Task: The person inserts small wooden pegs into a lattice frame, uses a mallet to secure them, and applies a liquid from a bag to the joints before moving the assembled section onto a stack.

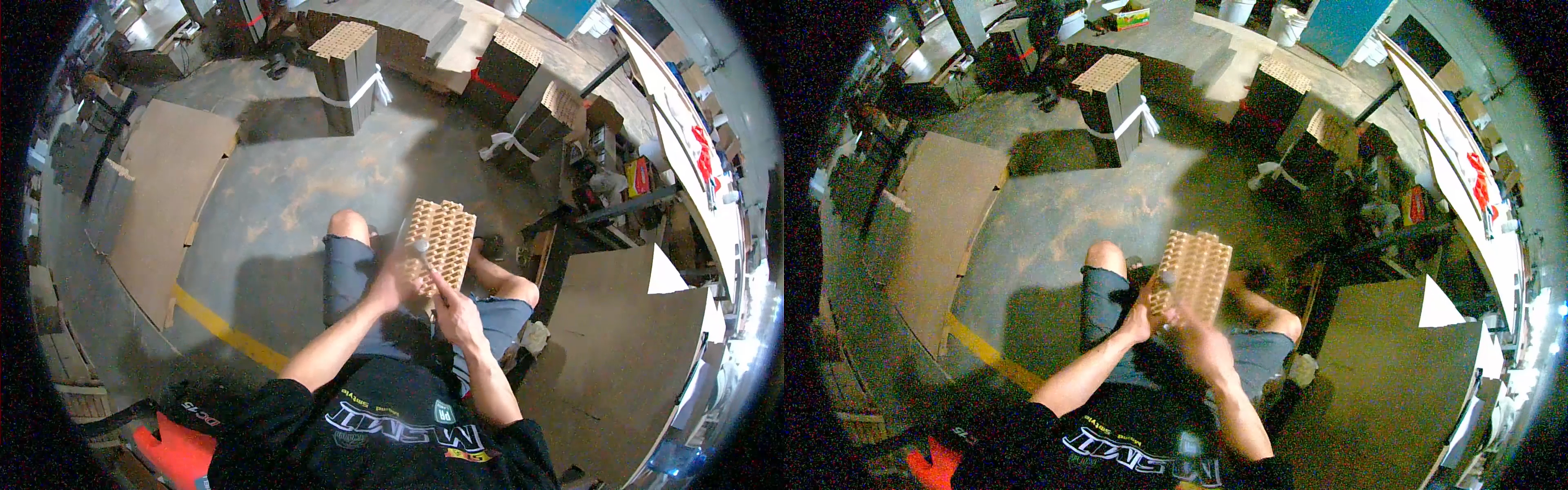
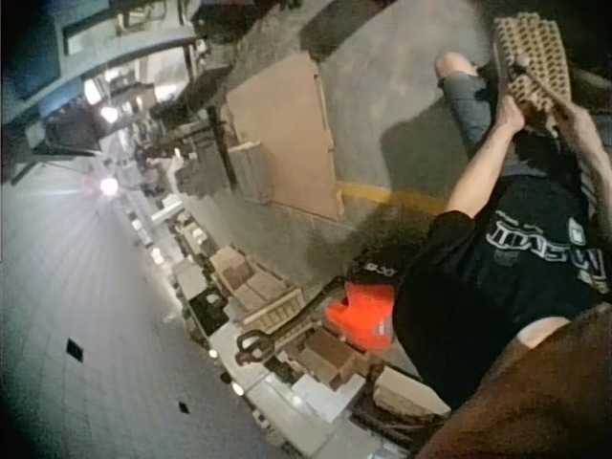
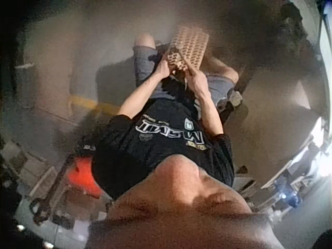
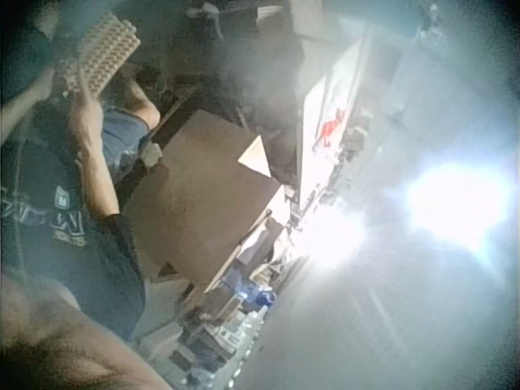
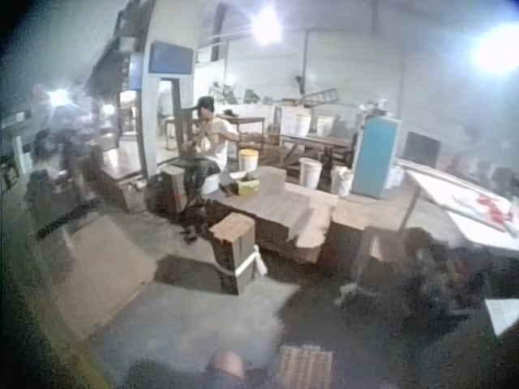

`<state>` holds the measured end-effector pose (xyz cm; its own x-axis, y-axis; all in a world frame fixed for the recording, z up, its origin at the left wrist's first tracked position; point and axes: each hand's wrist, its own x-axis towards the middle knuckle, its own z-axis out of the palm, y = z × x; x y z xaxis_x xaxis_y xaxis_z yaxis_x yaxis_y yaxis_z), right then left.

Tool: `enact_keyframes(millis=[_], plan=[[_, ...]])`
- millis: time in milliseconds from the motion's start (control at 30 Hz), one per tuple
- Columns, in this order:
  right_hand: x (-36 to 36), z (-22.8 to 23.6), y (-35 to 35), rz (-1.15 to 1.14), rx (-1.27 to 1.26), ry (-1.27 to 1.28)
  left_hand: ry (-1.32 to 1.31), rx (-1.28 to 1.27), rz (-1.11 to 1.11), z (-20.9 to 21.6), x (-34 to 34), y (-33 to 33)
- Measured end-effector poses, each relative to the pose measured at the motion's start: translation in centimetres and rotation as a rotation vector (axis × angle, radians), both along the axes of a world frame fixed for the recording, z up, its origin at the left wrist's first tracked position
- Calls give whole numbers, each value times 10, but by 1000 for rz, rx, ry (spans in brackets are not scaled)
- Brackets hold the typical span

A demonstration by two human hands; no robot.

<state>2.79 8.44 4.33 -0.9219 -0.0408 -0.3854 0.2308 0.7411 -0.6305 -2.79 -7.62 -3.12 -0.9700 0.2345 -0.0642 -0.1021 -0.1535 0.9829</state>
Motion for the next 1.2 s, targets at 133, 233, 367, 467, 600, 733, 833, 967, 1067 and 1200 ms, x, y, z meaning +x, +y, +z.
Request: enact_keyframes(millis=[133,233,367,467,600,733,833,967,1067,1200], plan=[[14,-29,12,-74,-122,289,62,-224,39,5,2,0],[13,-30,13,-56,-88,295,225,-232,7,7,-1,-1],[8,-9,8,-34,-58,66,67,-66,6,-6,-1,-1],[22,-20,8,-85,-67,345,17,-157,7,-6,6,2],[14,-10,4,-8,34,108,-98,-30,-151,-8,1,-6],[21,-6,3,-60,-126,165,-52,-116,40,-10,11,3],[25,-8,0,-7,-46,215,-48,-142,-12,-16,6,-2],[18,-19,0,68,38,142,-381,156,-54,-33,-3,-5],[18,-15,0,9,-56,198,-101,-165,-11,-21,2,1],[22,5,1,-53,-113,270,-8,-91,-54,-54,4,-5]])
